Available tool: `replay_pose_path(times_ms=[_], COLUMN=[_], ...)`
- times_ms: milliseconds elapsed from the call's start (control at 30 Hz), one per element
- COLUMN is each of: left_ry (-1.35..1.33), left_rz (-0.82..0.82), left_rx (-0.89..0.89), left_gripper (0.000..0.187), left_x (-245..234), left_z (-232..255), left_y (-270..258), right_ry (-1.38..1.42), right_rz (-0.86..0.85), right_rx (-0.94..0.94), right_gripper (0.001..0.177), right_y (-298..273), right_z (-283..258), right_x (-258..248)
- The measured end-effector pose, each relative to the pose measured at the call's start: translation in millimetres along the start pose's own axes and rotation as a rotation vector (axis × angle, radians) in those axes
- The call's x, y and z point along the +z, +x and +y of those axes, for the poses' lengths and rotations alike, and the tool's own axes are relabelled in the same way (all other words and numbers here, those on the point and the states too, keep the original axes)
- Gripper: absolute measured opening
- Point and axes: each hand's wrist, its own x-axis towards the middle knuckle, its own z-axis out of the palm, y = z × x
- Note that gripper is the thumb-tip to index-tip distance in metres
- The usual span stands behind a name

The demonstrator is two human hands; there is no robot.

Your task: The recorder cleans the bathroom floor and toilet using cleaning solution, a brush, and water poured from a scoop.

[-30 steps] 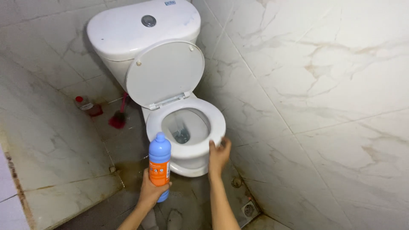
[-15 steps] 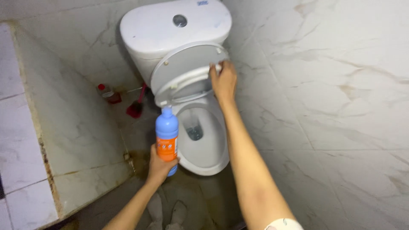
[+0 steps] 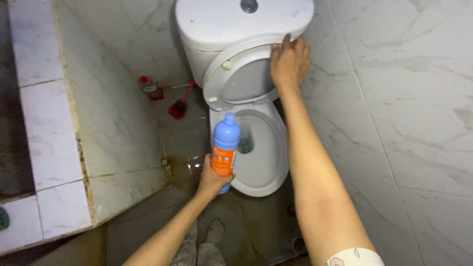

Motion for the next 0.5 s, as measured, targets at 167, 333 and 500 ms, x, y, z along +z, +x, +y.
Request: replay_pose_path(times_ms=[167,333,500], left_ry=[-0.050,-0.034,-0.058], left_rz=[-0.002,-0.063,-0.122], left_rx=[0.024,-0.039,-0.017], left_gripper=[0.082,0.079,0.079], left_x=[0,0,4], left_z=[-2,7,6], left_y=[-6,-13,-26], right_ry=[-0.010,0.112,0.927], right_rz=[-0.053,-0.165,-0.636], right_rx=[-0.037,0.003,0.518], right_gripper=[0.050,0.071,0.107], right_y=[1,-44,-178], right_z=[0,18,11], right_x=[-1,7,-16])
